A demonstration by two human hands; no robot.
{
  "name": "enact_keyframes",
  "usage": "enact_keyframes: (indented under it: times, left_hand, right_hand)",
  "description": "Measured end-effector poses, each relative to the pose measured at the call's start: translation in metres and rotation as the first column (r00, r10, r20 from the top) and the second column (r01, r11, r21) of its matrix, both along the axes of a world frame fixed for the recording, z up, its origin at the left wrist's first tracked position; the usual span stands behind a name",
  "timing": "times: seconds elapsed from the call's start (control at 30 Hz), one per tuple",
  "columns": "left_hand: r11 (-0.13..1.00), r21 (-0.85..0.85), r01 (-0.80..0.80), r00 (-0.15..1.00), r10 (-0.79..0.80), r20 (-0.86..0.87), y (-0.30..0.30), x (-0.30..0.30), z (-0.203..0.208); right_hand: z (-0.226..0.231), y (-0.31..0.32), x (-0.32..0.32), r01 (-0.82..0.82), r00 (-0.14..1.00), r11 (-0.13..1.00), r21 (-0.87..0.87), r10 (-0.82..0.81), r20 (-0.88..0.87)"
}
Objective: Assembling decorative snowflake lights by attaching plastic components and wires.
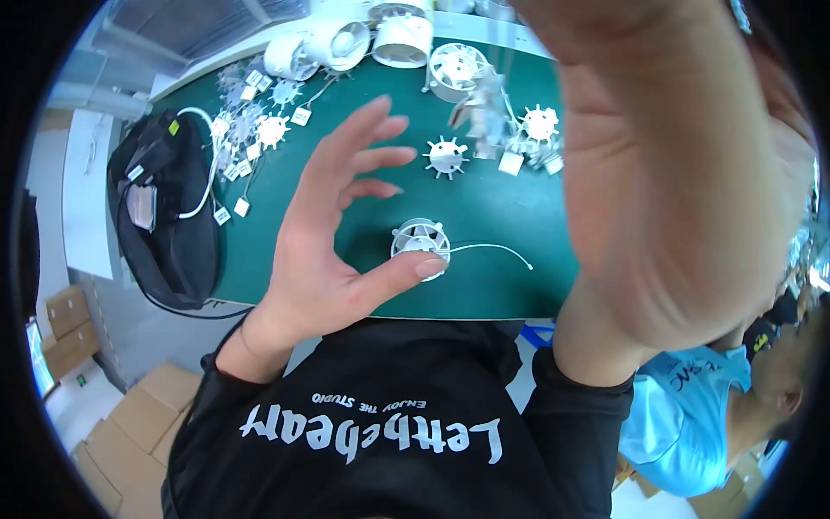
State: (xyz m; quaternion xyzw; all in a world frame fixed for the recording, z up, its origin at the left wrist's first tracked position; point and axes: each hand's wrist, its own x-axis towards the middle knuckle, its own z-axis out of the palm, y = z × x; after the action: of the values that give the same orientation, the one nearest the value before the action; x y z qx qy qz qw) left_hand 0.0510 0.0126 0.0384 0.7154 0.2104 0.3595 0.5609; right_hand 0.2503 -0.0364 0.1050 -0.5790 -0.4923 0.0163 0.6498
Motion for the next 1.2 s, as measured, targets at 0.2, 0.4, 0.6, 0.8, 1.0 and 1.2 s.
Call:
enact_keyframes:
  times: [0.2,0.4,0.6,0.8,1.0,1.2]
  left_hand:
    - [0.989,-0.095,0.115,0.983,-0.1,0.152,0.022,0.008,0.008]
    - [0.994,-0.105,-0.013,0.998,0.019,0.057,0.027,-0.004,-0.003]
    - [0.731,-0.626,0.271,0.94,-0.061,0.336,0.031,-0.02,0.008]
    - [0.802,-0.574,0.165,0.947,0.035,0.321,0.021,-0.024,-0.005]
    - [0.893,-0.403,0.198,0.98,-0.183,0.075,0.01,-0.035,0.007]
    - [0.914,-0.222,0.339,0.931,-0.36,-0.062,0.012,-0.037,0.005]
  right_hand:
    - [0.006,0.025,-0.039,-0.1,0.989,0.993,0.059,0.105,-0.106]
    - [0.005,0.034,-0.034,-0.139,0.964,0.983,0.119,0.161,-0.211]
    - [-0.023,0.007,0.018,-0.312,0.899,0.95,0.006,0.297,-0.321]
    - [-0.001,-0.025,-0.017,-0.058,0.966,0.964,-0.261,0.12,0.228]
    - [-0.009,-0.061,-0.034,-0.193,0.751,0.881,-0.433,0.417,0.512]
    - [-0.059,-0.077,-0.044,-0.305,0.816,0.928,-0.212,0.37,0.445]
